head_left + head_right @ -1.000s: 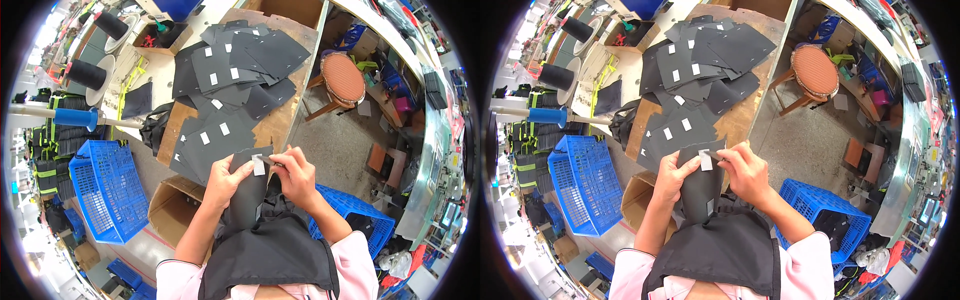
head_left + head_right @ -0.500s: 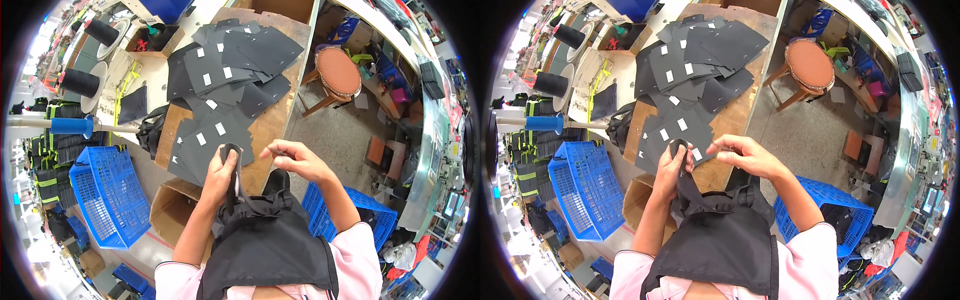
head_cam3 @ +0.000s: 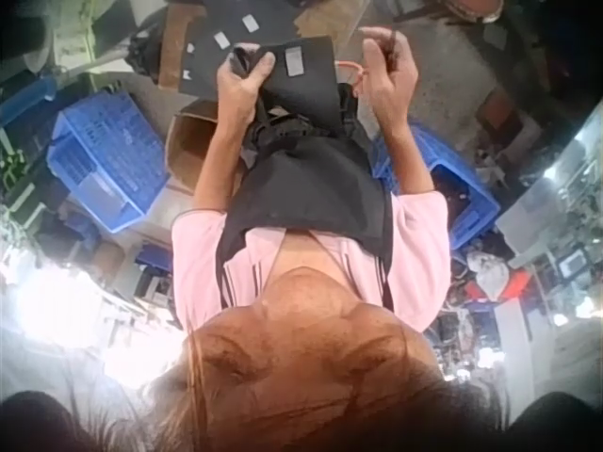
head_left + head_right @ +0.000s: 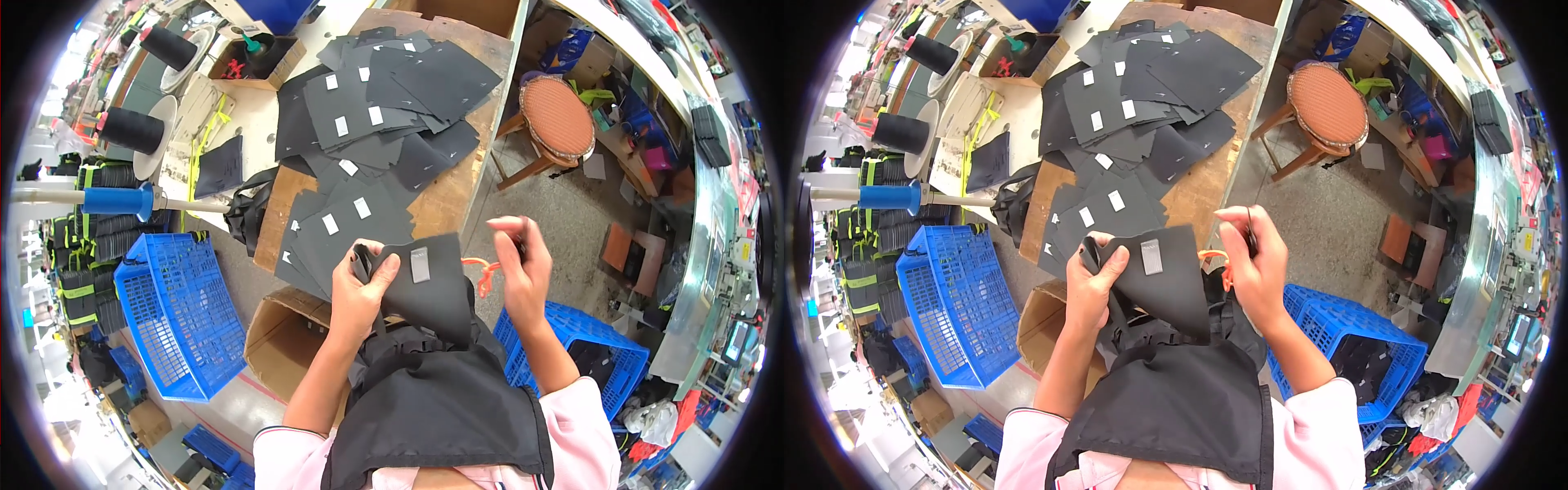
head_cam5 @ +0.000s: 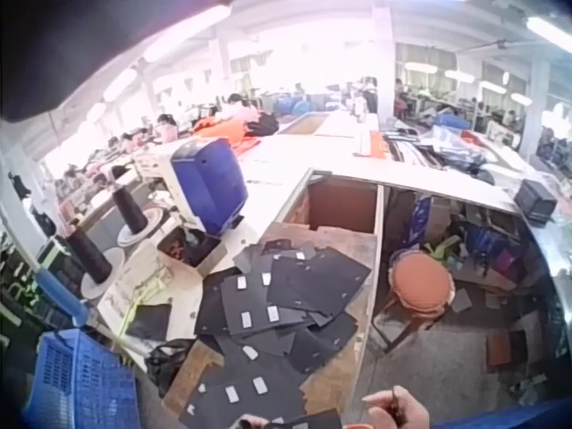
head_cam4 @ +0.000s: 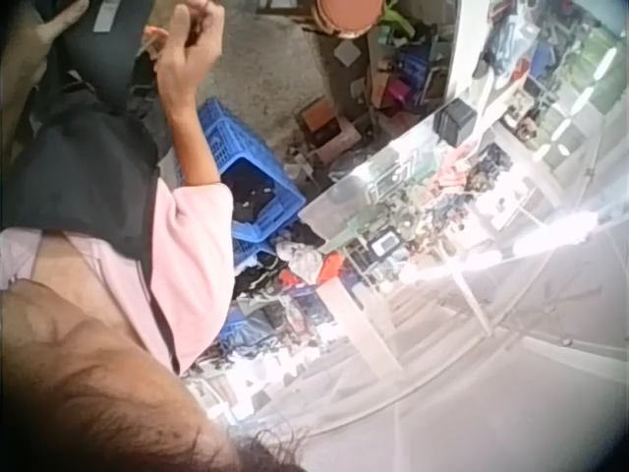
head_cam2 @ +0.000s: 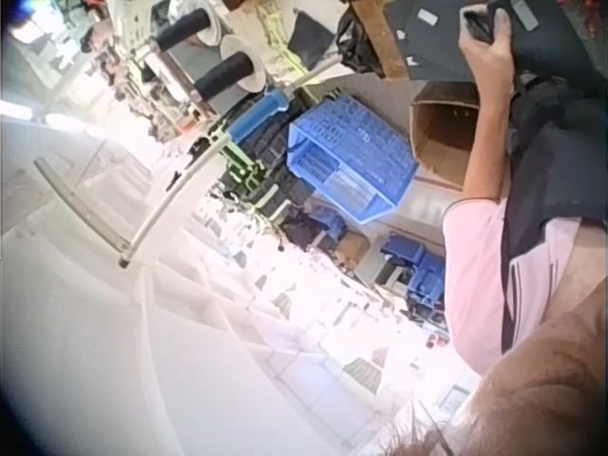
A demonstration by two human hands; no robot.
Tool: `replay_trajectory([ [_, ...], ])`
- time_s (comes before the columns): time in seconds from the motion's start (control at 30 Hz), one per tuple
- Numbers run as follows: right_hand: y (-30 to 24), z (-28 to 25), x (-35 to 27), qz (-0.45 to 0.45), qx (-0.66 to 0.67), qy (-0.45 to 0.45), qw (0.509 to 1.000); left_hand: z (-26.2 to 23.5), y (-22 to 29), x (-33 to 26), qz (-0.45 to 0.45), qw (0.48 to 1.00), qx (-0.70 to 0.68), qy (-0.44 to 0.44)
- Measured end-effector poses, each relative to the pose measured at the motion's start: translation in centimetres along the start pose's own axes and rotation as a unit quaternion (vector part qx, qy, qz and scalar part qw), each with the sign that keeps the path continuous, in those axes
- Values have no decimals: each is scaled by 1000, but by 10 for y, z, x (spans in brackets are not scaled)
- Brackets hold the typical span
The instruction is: Inspecting and trimming loose threads from black fabric panels at a manufacturing workbench.
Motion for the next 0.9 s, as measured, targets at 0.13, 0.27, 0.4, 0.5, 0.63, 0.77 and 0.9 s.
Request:
replay_trajectory([
  [0.13,-34,21,-12,-205,-232,-54,949,9,7,1,43,999,-11,-13],
  [0.27,-17,29,-2,-178,-285,-69,939,8,0,5,14,999,-46,-13],
  [0.4,-22,25,-11,-252,-370,-65,892,9,2,0,-9,997,-77,-1],
  [0.5,-25,29,-9,-307,-404,-73,859,10,3,1,-15,998,-68,-4],
  [0.63,-25,29,-8,-317,-421,-83,845,11,3,0,-24,998,-64,-12],
  [0.77,-24,28,-9,-371,-388,-59,842,12,3,0,-48,996,-69,-10],
  [0.9,-29,31,-7,-331,-391,-67,856,10,5,1,-37,997,-66,-9],
])
Point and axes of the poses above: each hand's wrist, its own x-axis towards the middle knuckle, its own z-axis out of the palm, y = z × x, the point moved 6 cm from there along x, towards the middle knuckle, and after that the axes turned 6 degrees about -y, right-handed, at the moved point
